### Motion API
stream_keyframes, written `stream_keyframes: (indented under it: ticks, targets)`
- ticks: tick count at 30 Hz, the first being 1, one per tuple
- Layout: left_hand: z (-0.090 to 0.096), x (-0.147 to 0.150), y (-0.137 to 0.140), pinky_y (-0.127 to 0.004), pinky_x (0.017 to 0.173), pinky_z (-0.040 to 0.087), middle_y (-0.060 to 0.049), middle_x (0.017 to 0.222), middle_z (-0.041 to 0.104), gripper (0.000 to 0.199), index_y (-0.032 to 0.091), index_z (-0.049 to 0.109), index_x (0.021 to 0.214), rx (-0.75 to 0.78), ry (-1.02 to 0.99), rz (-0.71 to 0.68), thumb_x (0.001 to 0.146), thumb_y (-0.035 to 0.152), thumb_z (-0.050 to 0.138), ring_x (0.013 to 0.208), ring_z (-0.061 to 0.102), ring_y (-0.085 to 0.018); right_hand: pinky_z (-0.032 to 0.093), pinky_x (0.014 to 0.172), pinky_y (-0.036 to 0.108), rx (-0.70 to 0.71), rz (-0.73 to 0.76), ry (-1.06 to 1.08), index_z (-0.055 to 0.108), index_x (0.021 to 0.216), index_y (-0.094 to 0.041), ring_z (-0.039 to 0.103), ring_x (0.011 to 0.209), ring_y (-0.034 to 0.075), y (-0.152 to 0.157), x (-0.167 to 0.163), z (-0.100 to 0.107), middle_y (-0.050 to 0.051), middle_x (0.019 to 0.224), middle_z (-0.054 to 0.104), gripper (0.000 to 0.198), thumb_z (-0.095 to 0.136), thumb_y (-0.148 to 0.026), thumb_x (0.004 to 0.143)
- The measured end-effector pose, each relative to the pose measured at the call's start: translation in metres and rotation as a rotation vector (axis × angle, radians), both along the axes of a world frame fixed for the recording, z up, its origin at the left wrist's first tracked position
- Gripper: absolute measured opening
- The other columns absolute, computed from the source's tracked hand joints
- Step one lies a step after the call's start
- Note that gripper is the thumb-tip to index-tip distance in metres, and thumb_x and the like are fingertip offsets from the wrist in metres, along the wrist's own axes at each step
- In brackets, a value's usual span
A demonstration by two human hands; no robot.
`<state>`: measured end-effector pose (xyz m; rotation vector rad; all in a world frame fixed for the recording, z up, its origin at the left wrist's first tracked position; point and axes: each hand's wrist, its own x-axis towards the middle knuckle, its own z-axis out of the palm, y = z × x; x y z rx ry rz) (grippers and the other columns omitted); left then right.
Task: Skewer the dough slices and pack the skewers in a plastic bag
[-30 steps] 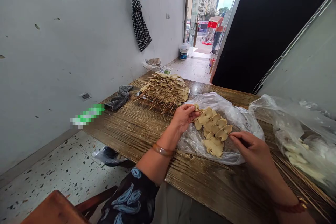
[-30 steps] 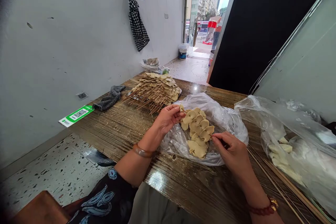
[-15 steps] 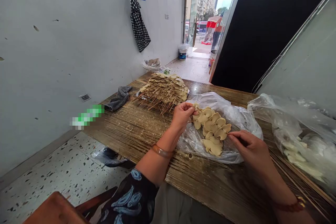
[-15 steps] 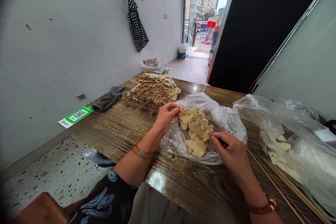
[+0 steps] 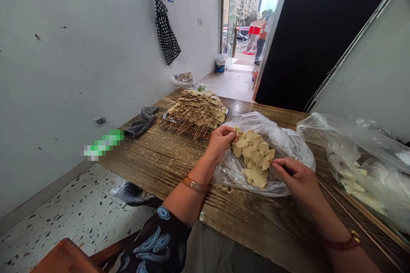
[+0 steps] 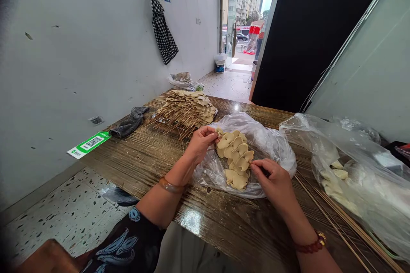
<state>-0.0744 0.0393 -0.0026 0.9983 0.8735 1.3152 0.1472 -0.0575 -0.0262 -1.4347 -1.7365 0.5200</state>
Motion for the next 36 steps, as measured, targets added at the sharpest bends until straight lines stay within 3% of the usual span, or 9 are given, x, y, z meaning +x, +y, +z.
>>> stream_keyframes:
  ticks: [4,9,13,20,36]
  targets:
    - [0.0027,-0.0024,-0.0011,-0.018,0.052,0.042,0.002,0.059,0.062,0.018,0.014,0.061,0.07,-0.043,-0.029,-0.061,0.061,0.021,0.075,0.052,0.055,-0.007,0.048,0.067,0.03,-0.052,-0.012,0.062,0.072,0.085,-0.019,0.063,0.077,0.021,-0.0009,-0.0005,0.0008,0.005,0.084,0.071,0.027,0.056,-0.041,0.085]
    - [0.0046,-0.0052,0.0001,-0.022,0.063,0.049,-0.004,0.079,0.07,0.032,0.015,0.068,0.092,-0.111,-0.2,-0.151,0.067,0.034,0.076,0.066,0.064,-0.011,0.048,0.064,0.028,-0.113,-0.021,0.163,0.073,0.085,-0.019,0.063,0.074,0.02,-0.0013,-0.0023,0.0026,0.005,0.082,0.072,0.027,0.06,-0.042,0.081]
    - [0.0055,-0.0019,-0.0027,-0.023,0.067,0.051,-0.008,0.087,0.073,0.036,0.013,0.068,0.088,-0.083,-0.252,-0.223,0.066,0.041,0.077,0.074,0.066,-0.014,0.047,0.06,0.028,-0.151,-0.033,0.193,0.073,0.086,-0.018,0.063,0.074,0.02,-0.002,-0.0052,0.0043,0.005,0.078,0.071,0.028,0.06,-0.042,0.08]
    - [0.0039,0.0009,-0.0058,-0.02,0.057,0.047,-0.007,0.08,0.073,0.038,0.012,0.069,0.083,-0.077,-0.158,-0.157,0.062,0.042,0.079,0.062,0.063,-0.012,0.046,0.054,0.028,-0.139,-0.005,0.147,0.075,0.089,-0.018,0.061,0.066,0.019,-0.0022,-0.0078,0.0017,0.005,0.074,0.07,0.03,0.059,-0.043,0.08]
    - [0.0046,0.0007,-0.0059,-0.02,0.058,0.044,-0.001,0.069,0.067,0.028,0.013,0.068,0.079,-0.13,-0.152,-0.115,0.061,0.03,0.081,0.059,0.059,-0.009,0.05,0.069,0.031,-0.078,-0.028,0.107,0.073,0.089,-0.02,0.065,0.078,0.022,-0.0015,-0.0013,-0.0007,0.005,0.084,0.072,0.028,0.059,-0.043,0.083]
